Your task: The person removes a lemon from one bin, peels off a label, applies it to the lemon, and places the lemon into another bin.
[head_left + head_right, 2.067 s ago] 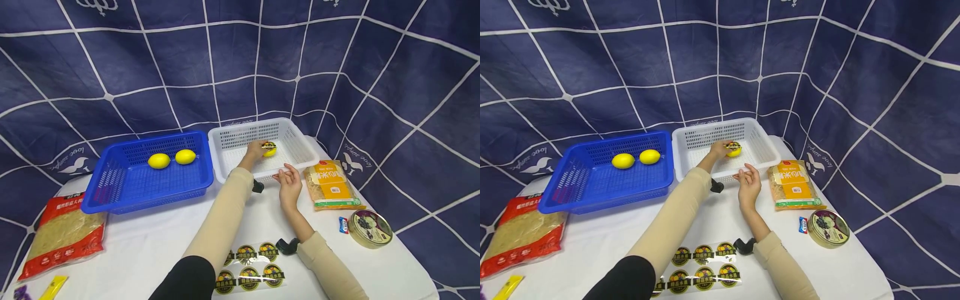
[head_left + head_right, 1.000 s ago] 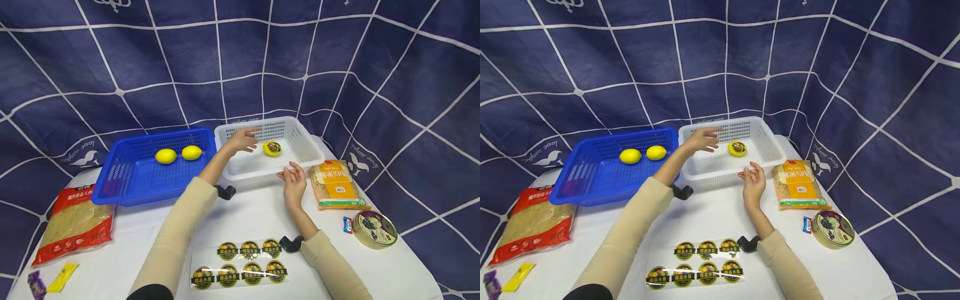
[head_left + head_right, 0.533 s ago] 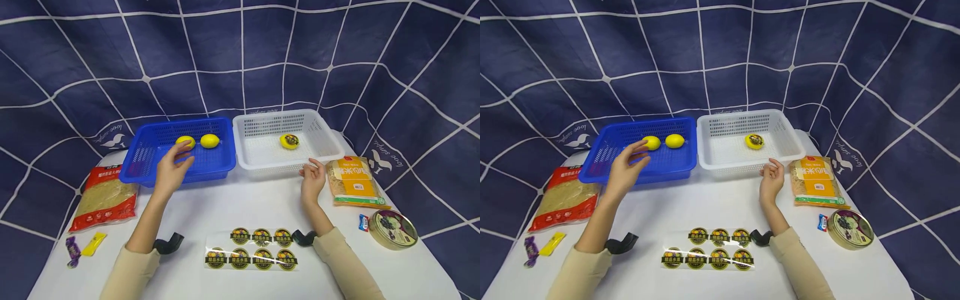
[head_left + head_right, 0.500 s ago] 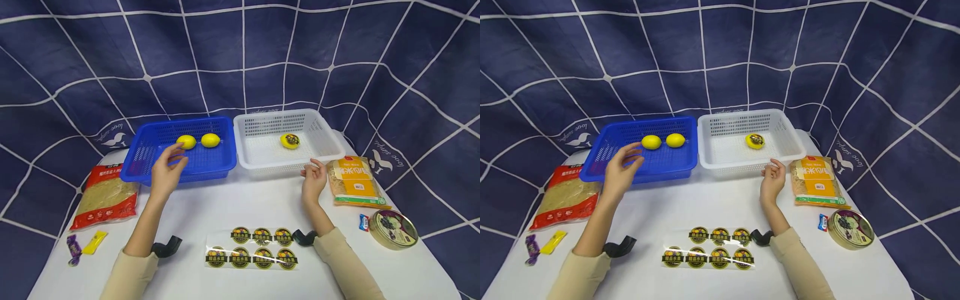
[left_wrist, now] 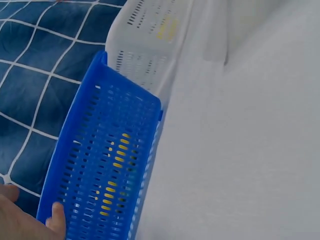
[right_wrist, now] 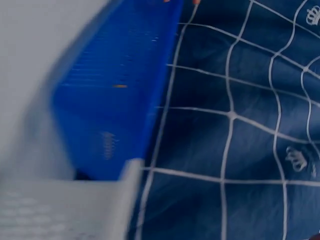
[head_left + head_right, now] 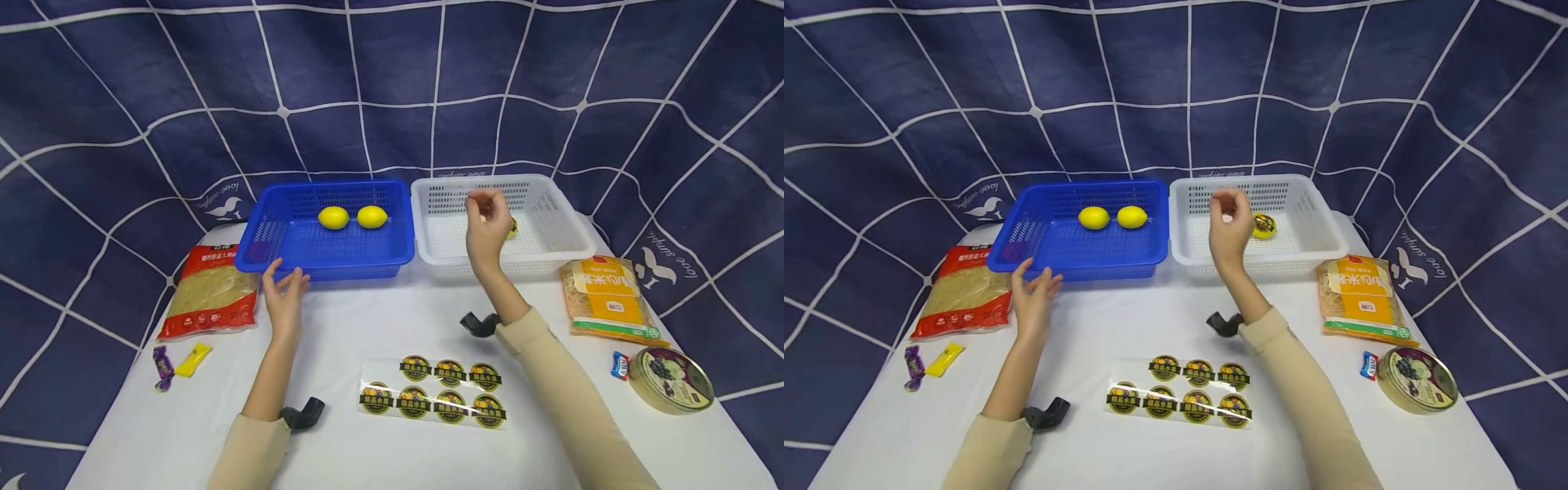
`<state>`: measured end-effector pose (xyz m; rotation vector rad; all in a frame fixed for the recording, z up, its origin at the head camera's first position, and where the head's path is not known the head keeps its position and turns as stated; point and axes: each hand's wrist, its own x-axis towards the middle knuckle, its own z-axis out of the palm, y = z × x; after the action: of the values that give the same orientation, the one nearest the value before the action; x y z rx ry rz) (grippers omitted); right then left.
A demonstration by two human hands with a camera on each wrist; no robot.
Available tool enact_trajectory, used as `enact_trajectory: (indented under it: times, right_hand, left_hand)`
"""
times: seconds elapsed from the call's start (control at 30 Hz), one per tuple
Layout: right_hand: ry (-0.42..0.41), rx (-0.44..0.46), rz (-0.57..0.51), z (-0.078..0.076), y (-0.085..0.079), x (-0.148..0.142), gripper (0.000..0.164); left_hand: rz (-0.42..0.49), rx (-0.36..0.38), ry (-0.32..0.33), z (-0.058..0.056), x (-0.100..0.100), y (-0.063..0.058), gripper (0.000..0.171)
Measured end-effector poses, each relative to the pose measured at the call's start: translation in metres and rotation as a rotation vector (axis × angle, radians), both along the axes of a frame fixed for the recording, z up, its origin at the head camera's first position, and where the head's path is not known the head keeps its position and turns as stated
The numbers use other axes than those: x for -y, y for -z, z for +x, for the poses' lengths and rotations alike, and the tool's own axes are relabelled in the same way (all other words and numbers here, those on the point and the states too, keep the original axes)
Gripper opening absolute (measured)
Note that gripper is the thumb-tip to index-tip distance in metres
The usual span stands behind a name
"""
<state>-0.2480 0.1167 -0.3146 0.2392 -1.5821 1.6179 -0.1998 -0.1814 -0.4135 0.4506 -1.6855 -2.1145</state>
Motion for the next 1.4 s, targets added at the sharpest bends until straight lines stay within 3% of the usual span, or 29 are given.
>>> enact_trajectory:
  times: [0.1, 0.2, 0.37, 0.57, 0.7, 0.77, 0.97, 1.03, 1.2, 1.4]
  right_hand:
    - [-0.022, 0.037, 0.118, -0.022, -0.027, 0.020, 0.007]
    - [-0.093, 0.125, 0.220, -0.054, -0.035, 0.036, 0.007]
    - [-0.170, 0.264, 0.342, -0.119, -0.015, 0.066, 0.012]
    - [-0.145, 0.404, 0.368, -0.161, 0.026, 0.102, 0.013]
    - [-0.100, 0.544, 0.408, -0.174, 0.055, 0.115, 0.016]
    - [-0.124, 0.599, 0.444, -0.178, 0.065, 0.121, 0.021]
    - [-0.393, 0.681, 0.613, -0.188, 0.084, 0.137, 0.034]
    - [-0.435, 0.702, 0.676, -0.191, 0.089, 0.138, 0.035]
    - [-0.413, 0.714, 0.807, -0.196, 0.095, 0.135, 0.034]
    - [-0.394, 0.713, 0.983, -0.199, 0.090, 0.130, 0.043]
  left_hand:
    - [0.103, -0.068, 0.063, -0.015, -0.010, 0.005, 0.040]
    - [0.162, -0.081, 0.079, -0.028, -0.019, 0.010, 0.032]
    - [0.194, -0.157, 0.019, -0.036, -0.028, 0.021, 0.029]
    - [0.215, -0.226, -0.063, -0.031, -0.036, 0.033, 0.035]
    - [0.189, -0.218, -0.090, -0.028, -0.037, 0.036, 0.038]
    - [0.190, -0.225, -0.113, -0.026, -0.035, 0.036, 0.036]
    - [0.214, -0.307, -0.181, -0.026, -0.019, 0.036, 0.028]
    - [0.210, -0.322, -0.185, -0.026, -0.016, 0.036, 0.028]
    - [0.198, -0.326, -0.179, -0.029, -0.015, 0.036, 0.028]
    - [0.201, -0.340, -0.178, -0.035, -0.016, 0.036, 0.027]
